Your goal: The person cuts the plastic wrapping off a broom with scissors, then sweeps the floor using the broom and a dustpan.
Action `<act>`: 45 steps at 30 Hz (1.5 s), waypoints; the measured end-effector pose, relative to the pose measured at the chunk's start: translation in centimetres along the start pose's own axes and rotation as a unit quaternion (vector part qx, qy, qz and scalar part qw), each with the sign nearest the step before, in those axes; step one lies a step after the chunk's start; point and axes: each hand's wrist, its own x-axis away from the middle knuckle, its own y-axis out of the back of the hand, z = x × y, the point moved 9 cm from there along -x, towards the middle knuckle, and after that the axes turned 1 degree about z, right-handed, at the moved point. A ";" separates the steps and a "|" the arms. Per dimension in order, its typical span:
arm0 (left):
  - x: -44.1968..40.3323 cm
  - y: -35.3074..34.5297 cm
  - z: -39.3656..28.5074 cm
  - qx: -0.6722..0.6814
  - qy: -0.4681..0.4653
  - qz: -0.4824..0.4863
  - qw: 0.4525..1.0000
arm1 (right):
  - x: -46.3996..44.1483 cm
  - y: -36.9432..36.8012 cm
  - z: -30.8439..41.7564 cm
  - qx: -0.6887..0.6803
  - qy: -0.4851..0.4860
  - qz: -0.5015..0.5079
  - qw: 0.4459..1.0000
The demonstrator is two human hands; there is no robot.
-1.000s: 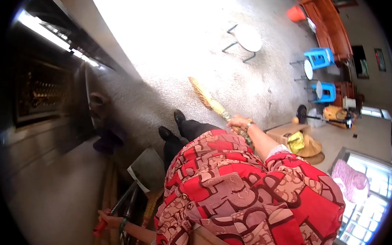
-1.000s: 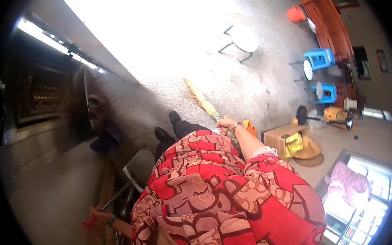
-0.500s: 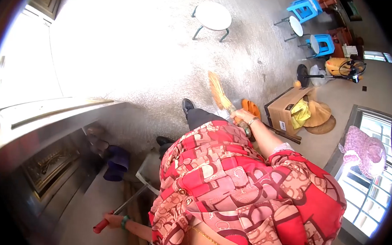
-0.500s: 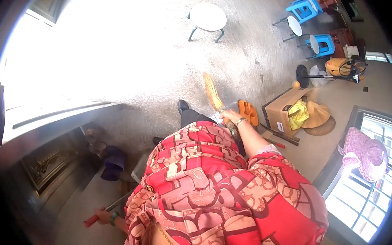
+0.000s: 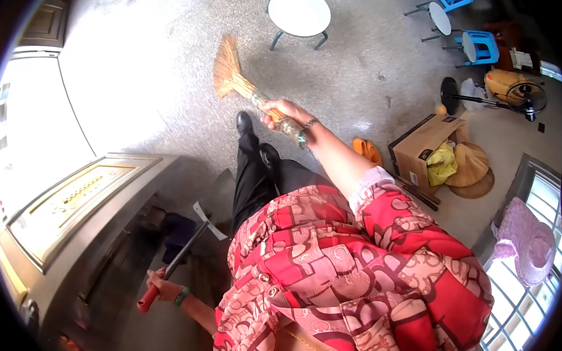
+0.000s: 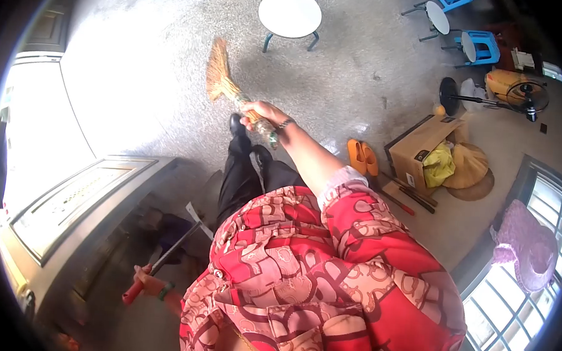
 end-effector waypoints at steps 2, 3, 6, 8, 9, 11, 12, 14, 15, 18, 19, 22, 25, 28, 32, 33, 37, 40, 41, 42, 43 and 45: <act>0.5 -1.2 -0.9 0.011 -0.002 0.008 1.000 | -0.7 -2.6 2.1 0.005 0.010 0.015 1.000; 0.7 -1.8 -1.2 0.020 0.000 0.018 1.000 | -0.5 -2.8 2.8 0.004 0.012 -0.003 1.000; 1.2 -3.1 -2.0 0.027 0.002 0.047 0.999 | -2.8 -2.5 3.2 -0.048 0.002 0.024 0.999; 1.5 -4.1 -1.8 0.042 0.005 0.068 0.997 | -3.5 -1.6 3.2 -0.047 0.012 0.013 0.999; 1.4 -4.3 -1.7 0.038 0.009 0.066 0.997 | -3.5 -0.9 3.1 -0.050 0.023 -0.002 0.998; 1.3 -5.1 -1.7 0.050 -0.001 0.081 0.995 | -1.9 1.1 1.2 -0.075 0.013 0.042 0.996; 0.8 -5.4 -0.6 0.064 0.010 0.093 0.994 | -0.9 3.5 -0.7 -0.136 -0.006 0.003 0.991; 0.1 -6.7 0.3 0.067 0.016 0.090 0.994 | 3.0 6.3 -3.0 -0.160 -0.010 -0.031 0.987; -0.5 -7.3 0.6 0.052 0.018 0.089 0.994 | 5.5 7.3 -3.5 -0.127 -0.001 -0.030 0.991; -2.2 -9.9 1.5 0.026 0.019 0.112 0.993 | 9.1 12.4 -6.2 -0.219 -0.028 -0.065 0.973; -3.0 -10.6 1.0 0.029 0.025 0.121 0.992 | 10.4 13.1 -6.3 -0.244 -0.047 -0.110 0.962; -4.6 -13.9 0.4 0.028 0.054 0.140 0.988 | 13.8 15.7 -5.8 -0.156 -0.102 -0.191 0.964; -6.4 -17.2 1.4 0.041 0.056 0.166 0.984 | 15.1 17.8 -5.1 -0.074 -0.076 -0.293 0.950; -8.8 -19.4 1.3 -0.001 0.058 0.182 0.982 | 16.4 15.6 -2.5 0.117 -0.024 -0.332 0.936; -7.1 -22.3 -4.5 0.008 0.020 0.181 0.983 | 15.4 22.8 -6.4 0.213 -0.025 -0.390 0.896; -9.2 -21.7 -1.6 0.003 0.045 0.174 0.984 | 14.9 21.7 -6.7 0.269 -0.059 -0.404 0.872; -9.3 -24.4 -6.1 -0.023 -0.021 0.180 0.983 | 14.6 20.2 -5.1 0.502 -0.116 -0.406 0.755; -9.2 -25.5 -7.3 -0.043 -0.040 0.174 0.983 | 14.2 21.9 -8.2 0.388 -0.176 -0.389 0.817; -9.7 -26.0 -7.6 -0.042 -0.047 0.176 0.982 | 13.7 21.4 -9.7 0.259 -0.195 -0.355 0.877; -10.3 -26.6 -7.4 -0.016 -0.041 0.188 0.981 | 13.4 21.3 -9.8 0.253 -0.191 -0.354 0.880; -10.6 -27.2 -7.4 0.009 -0.033 0.201 0.979 | 13.5 20.7 -10.7 0.096 -0.165 -0.352 0.916; -11.0 -27.8 -8.0 0.010 -0.036 0.203 0.978 | 13.7 18.3 -11.7 -0.221 -0.105 -0.322 0.915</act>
